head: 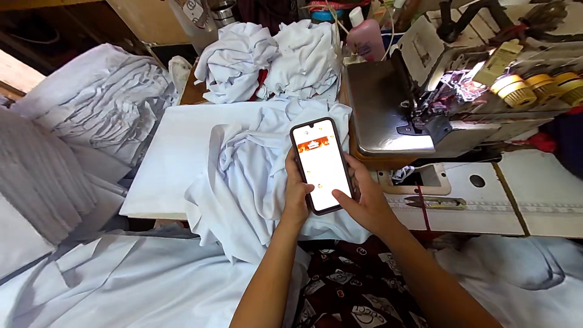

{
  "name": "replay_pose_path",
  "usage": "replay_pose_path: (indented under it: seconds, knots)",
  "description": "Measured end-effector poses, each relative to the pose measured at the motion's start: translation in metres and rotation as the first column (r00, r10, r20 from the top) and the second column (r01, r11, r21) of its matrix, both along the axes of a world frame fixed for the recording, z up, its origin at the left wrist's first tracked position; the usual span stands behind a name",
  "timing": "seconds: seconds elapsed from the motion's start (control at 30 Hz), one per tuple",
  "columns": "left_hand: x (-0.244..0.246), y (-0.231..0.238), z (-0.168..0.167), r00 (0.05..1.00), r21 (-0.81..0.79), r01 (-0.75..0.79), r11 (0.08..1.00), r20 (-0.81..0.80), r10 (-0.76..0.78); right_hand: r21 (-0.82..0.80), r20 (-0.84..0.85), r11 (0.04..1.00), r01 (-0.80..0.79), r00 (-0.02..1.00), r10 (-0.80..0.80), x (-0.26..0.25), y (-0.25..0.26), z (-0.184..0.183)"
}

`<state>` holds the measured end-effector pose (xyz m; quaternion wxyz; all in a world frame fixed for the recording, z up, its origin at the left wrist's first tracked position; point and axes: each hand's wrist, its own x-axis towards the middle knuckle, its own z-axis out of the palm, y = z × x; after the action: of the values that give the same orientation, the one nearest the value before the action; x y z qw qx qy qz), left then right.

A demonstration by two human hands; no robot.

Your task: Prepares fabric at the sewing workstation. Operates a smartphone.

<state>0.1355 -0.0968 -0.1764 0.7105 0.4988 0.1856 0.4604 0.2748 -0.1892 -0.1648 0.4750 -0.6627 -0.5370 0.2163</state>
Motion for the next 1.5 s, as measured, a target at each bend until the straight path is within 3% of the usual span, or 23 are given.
replay_pose_path:
  seconds: [0.13, 0.33, 1.1, 1.5]
  knots:
    - [-0.001, 0.001, -0.002, 1.0, 0.016, 0.022, 1.0, -0.003, -0.022, -0.012, -0.036, 1.0, 0.009, 0.999, -0.009, 0.0, 0.002, 0.001]
    - [-0.002, -0.001, 0.002, 1.0, 0.005, 0.026, 1.0, -0.017, -0.026, 0.029, -0.18, 0.992, -0.119, 0.976, 0.123, 0.011, 0.0, 0.009]
    - [-0.004, -0.002, 0.001, 0.998, 0.11, 0.037, 0.993, -0.046, -0.032, -0.042, -0.258, 0.971, -0.237, 0.941, 0.218, 0.019, 0.0, 0.01]
    - [-0.004, -0.001, 0.0, 0.998, 0.098, 0.047, 0.994, -0.045, -0.043, 0.037, -0.208, 0.993, -0.109, 0.972, 0.114, 0.009, 0.004, 0.006]
